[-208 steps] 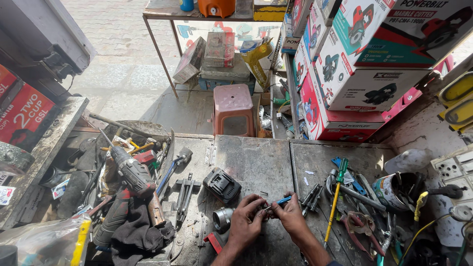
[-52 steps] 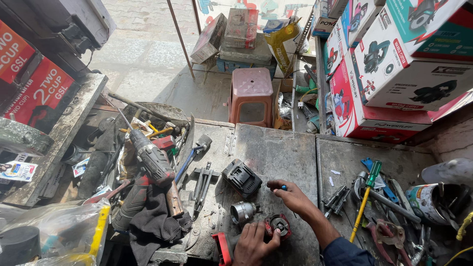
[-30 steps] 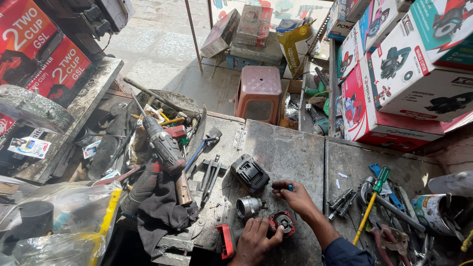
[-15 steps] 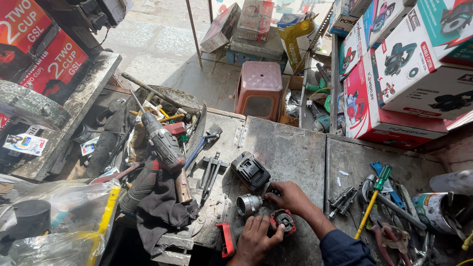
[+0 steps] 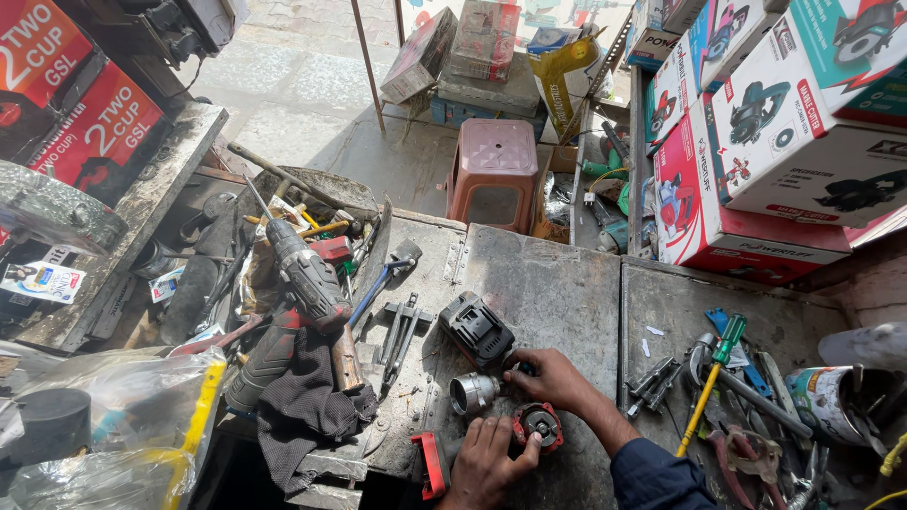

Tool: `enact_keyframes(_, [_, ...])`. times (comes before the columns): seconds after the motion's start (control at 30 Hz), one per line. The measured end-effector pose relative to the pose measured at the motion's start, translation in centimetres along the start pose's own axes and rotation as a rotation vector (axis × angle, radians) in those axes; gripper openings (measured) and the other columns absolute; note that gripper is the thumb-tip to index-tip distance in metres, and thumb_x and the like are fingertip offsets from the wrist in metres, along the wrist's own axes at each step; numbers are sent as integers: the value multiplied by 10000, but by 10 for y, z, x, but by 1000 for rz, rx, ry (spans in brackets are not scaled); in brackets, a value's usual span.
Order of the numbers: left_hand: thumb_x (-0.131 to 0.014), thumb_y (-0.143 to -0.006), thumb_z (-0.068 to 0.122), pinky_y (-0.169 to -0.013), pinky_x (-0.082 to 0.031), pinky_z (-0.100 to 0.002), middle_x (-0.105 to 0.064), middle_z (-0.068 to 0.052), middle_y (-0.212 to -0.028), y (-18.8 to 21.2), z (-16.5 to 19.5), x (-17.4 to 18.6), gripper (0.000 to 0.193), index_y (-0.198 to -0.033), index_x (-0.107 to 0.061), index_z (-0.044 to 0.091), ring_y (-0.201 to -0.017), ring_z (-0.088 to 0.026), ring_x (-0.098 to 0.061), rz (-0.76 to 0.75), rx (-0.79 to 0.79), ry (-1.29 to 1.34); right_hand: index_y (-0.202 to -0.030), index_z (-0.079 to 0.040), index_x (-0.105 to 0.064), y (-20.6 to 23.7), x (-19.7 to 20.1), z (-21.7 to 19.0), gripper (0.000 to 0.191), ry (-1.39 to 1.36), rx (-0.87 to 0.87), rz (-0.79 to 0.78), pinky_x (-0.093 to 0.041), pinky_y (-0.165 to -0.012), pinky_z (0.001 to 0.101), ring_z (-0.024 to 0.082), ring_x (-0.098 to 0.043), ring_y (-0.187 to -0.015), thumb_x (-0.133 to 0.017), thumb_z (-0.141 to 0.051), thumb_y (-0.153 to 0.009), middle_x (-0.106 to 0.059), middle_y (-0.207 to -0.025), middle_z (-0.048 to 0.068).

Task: The person works at a cluttered workbench disassembling and reassembling a red cordless drill, using a small hex key to loosen and tighten its chuck and handling the drill body, a metal socket, and a battery pack while fitting parts back together.

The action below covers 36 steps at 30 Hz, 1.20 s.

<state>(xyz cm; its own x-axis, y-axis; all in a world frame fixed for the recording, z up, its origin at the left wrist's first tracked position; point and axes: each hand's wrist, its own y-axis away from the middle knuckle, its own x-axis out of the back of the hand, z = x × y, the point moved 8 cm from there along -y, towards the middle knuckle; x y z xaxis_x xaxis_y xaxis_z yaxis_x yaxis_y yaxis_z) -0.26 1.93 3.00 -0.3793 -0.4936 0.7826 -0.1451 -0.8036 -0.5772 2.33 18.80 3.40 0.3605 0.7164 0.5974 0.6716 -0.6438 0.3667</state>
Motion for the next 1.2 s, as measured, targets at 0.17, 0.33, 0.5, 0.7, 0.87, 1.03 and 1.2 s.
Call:
enact_keyframes(0.17, [-564, -1029, 215, -938, -512, -534, -619, -221, -1192, 2, -1, -1, 398, -1420, -491, 221, -1078, -362, -649, -11, 12, 46, -1144, -103, -754, 32, 16, 34, 372, -146, -105, 229, -596, -794, 362, 198, -776, -889, -677, -385, -914, -826, -953, 83])
enact_keyframes(0.33, [-623, -944, 210, -963, -464, -568, -576, -275, -1245, 4, -3, -2, 473, -1408, -530, 206, -1122, -400, -605, -60, 61, 150, -1383, -183, -639, 91, -14, 84, 556, -367, -335, 0, -517, -1015, 371, 191, -658, -1211, -653, -461, -902, -736, -1266, 88])
enact_keyframes(0.5, [-727, -914, 267, -973, -407, -574, -517, -334, -1297, -1, -12, 10, 463, -1338, -575, 160, -1136, -466, -537, -171, 277, 492, -1388, -138, -643, 94, -30, 95, 585, -415, -270, 21, -530, -1022, 383, 199, -705, -1168, -664, -451, -894, -784, -1239, 93])
enact_keyframes(0.7, [-677, -916, 389, -959, -541, -417, -610, -177, -1242, 0, -50, -6, 655, -1454, -398, 140, -1110, -316, -699, -283, 976, 930, -1390, -126, -626, 87, -33, 98, 559, -356, -258, 24, -536, -1018, 356, 181, -716, -1151, -670, -405, -908, -794, -1224, 88])
enact_keyframes(0.87, [-717, -905, 307, -943, -539, -333, -708, -158, -1229, -1, -60, -48, 618, -1436, -523, 56, -1091, -224, -693, -624, 966, 970, -1397, -123, -619, 90, -33, 94, 533, -299, -256, -32, -501, -1057, 357, 182, -688, -1215, -649, -391, -937, -762, -1288, 89])
enact_keyframes(1.03, [-783, -771, 196, -836, -583, -316, -777, -148, -1050, -11, -66, -79, 564, -1286, -683, -14, -953, -202, -741, -845, 1038, 1090, -1409, -96, -587, 89, -25, 79, 543, -190, -257, -158, -490, -1092, 356, 191, -664, -1282, -636, -388, -953, -705, -1355, 94])
enact_keyframes(1.2, [-867, -667, 273, -826, -596, -329, -762, -189, -1084, -33, -74, -77, 591, -1154, -756, -41, -1002, -237, -752, -1005, 1022, 672, -1404, -112, -610, 83, -22, 73, 494, -184, -399, -271, -498, -1084, 365, 183, -680, -1251, -621, -337, -964, -744, -1310, 98])
